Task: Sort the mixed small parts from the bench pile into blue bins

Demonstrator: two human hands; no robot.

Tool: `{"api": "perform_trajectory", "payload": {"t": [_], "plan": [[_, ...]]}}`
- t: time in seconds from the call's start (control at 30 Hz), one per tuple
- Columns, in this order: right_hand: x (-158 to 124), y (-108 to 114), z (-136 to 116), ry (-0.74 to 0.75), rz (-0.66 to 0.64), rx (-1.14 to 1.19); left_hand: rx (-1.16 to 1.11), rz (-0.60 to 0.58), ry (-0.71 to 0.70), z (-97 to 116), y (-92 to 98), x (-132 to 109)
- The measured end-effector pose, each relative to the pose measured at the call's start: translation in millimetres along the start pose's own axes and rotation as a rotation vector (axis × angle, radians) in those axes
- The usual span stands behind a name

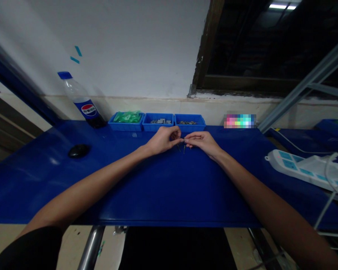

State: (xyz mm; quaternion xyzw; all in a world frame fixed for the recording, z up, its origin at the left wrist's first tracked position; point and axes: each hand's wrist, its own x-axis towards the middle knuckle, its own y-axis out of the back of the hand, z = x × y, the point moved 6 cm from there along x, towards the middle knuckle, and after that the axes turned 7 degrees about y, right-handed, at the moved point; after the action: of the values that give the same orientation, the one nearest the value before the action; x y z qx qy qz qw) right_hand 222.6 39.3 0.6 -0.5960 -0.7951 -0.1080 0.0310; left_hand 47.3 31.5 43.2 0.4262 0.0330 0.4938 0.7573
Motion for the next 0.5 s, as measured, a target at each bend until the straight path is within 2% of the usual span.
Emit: {"api": "perform_trajectory", "payload": {"t": [0.1,0.2,0.3,0.5], "plan": [[3.3,7.0,-1.6,0.043,0.064,-0.049,0.110,-0.064,0.007,-5.1,1.4,1.8],[7.2,15.2,-6.6,0.146,0.140,-0.020,0.219,-0.203,-0.085,-7.5,-4.0,0.2],[10.0,17.7,-9.0,0.210,0.143,-0.005,0.261,-0.322,-0.165,-9.7,-11.6,-3.4],[7.3,14.4,-7.3,0.181,0.094,-0.040,0.299,-0.373,-0.159,-16.8,-16.8,-4.7]]}}
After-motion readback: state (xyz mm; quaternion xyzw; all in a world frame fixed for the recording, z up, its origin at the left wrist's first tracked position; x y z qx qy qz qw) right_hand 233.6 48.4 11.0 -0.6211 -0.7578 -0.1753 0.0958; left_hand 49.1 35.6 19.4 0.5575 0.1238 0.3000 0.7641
